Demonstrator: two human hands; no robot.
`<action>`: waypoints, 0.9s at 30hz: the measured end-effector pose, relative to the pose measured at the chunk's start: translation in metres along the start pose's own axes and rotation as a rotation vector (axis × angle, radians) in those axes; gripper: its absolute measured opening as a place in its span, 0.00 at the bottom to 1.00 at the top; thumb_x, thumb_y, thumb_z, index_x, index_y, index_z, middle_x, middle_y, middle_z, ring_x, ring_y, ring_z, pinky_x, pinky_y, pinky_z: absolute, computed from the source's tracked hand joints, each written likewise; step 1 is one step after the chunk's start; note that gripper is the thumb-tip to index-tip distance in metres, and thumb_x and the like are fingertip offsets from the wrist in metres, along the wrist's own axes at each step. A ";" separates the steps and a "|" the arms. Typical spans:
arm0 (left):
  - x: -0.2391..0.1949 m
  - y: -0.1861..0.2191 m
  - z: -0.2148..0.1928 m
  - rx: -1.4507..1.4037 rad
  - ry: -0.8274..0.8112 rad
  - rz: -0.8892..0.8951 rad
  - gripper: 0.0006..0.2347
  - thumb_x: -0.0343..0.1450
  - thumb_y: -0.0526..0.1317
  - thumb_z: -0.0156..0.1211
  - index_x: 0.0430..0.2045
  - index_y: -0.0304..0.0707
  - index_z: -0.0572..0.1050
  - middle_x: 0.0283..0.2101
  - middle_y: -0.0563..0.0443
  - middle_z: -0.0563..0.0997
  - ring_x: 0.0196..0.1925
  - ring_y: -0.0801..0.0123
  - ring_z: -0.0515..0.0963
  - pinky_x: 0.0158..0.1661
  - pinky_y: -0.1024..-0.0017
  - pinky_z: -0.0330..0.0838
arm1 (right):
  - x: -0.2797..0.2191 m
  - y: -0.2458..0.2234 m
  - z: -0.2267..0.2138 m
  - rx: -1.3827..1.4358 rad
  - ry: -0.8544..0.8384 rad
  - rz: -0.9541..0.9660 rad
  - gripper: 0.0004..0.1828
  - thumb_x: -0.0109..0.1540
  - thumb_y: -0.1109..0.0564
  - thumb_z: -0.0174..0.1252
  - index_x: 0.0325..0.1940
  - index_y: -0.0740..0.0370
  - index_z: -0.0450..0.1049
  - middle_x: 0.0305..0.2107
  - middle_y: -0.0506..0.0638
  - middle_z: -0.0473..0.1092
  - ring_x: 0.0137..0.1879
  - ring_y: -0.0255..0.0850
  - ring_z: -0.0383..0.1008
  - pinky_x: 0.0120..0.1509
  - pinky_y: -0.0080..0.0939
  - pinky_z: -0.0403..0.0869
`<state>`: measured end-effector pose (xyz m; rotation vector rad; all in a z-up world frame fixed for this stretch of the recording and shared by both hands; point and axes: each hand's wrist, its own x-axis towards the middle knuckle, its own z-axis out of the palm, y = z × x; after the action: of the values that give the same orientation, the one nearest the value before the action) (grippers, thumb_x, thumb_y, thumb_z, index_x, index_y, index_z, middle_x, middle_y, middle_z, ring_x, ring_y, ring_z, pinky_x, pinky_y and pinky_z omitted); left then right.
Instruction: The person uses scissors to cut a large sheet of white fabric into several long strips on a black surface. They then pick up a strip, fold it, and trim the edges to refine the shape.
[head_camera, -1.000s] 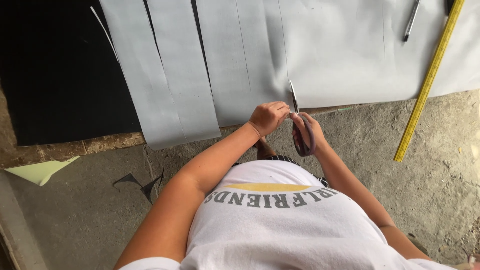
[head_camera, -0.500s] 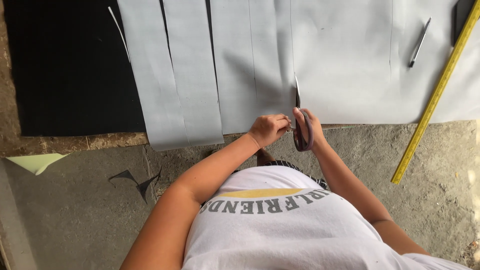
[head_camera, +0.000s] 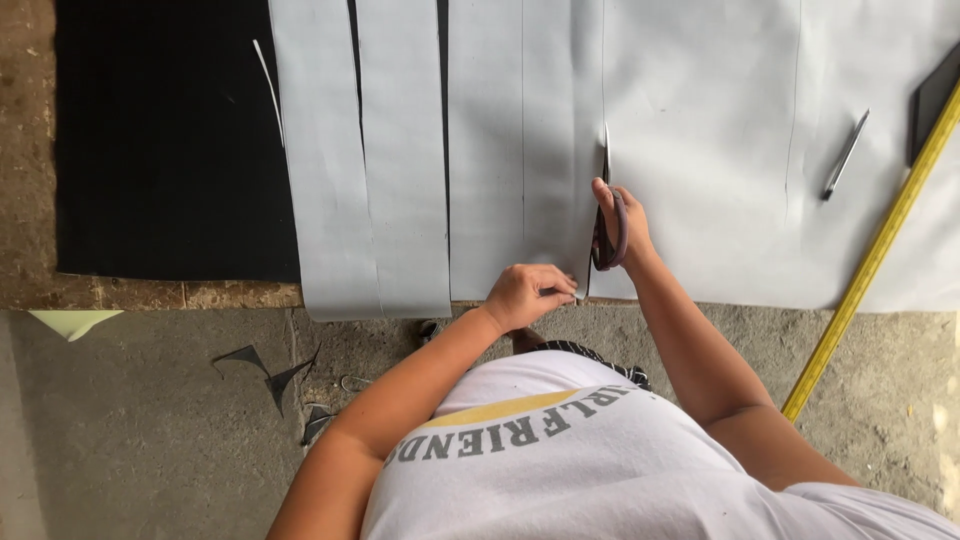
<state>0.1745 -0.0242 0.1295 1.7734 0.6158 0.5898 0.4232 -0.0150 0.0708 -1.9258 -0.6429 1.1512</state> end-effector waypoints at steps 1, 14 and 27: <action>-0.001 0.004 -0.003 0.003 0.007 0.003 0.03 0.67 0.41 0.71 0.26 0.58 0.83 0.36 0.68 0.86 0.44 0.71 0.86 0.45 0.75 0.78 | 0.001 -0.012 0.002 -0.002 -0.004 -0.007 0.37 0.68 0.25 0.59 0.48 0.64 0.73 0.18 0.60 0.65 0.22 0.51 0.75 0.24 0.46 0.76; -0.007 0.028 -0.043 -0.384 0.038 -0.148 0.04 0.66 0.33 0.74 0.29 0.42 0.86 0.38 0.49 0.88 0.49 0.61 0.86 0.50 0.70 0.79 | 0.049 -0.117 0.013 0.066 0.025 -0.009 0.34 0.66 0.26 0.61 0.40 0.62 0.70 0.17 0.60 0.65 0.20 0.50 0.74 0.22 0.45 0.75; -0.018 0.047 -0.074 -0.539 0.174 -0.197 0.05 0.64 0.27 0.74 0.28 0.34 0.86 0.38 0.42 0.88 0.50 0.56 0.86 0.50 0.65 0.80 | 0.126 -0.164 0.014 0.101 0.028 -0.008 0.34 0.64 0.25 0.63 0.40 0.59 0.68 0.20 0.59 0.68 0.23 0.47 0.75 0.22 0.44 0.76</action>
<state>0.1176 0.0038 0.1927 1.1523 0.6671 0.7005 0.4639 0.1765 0.1407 -1.8485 -0.5666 1.1287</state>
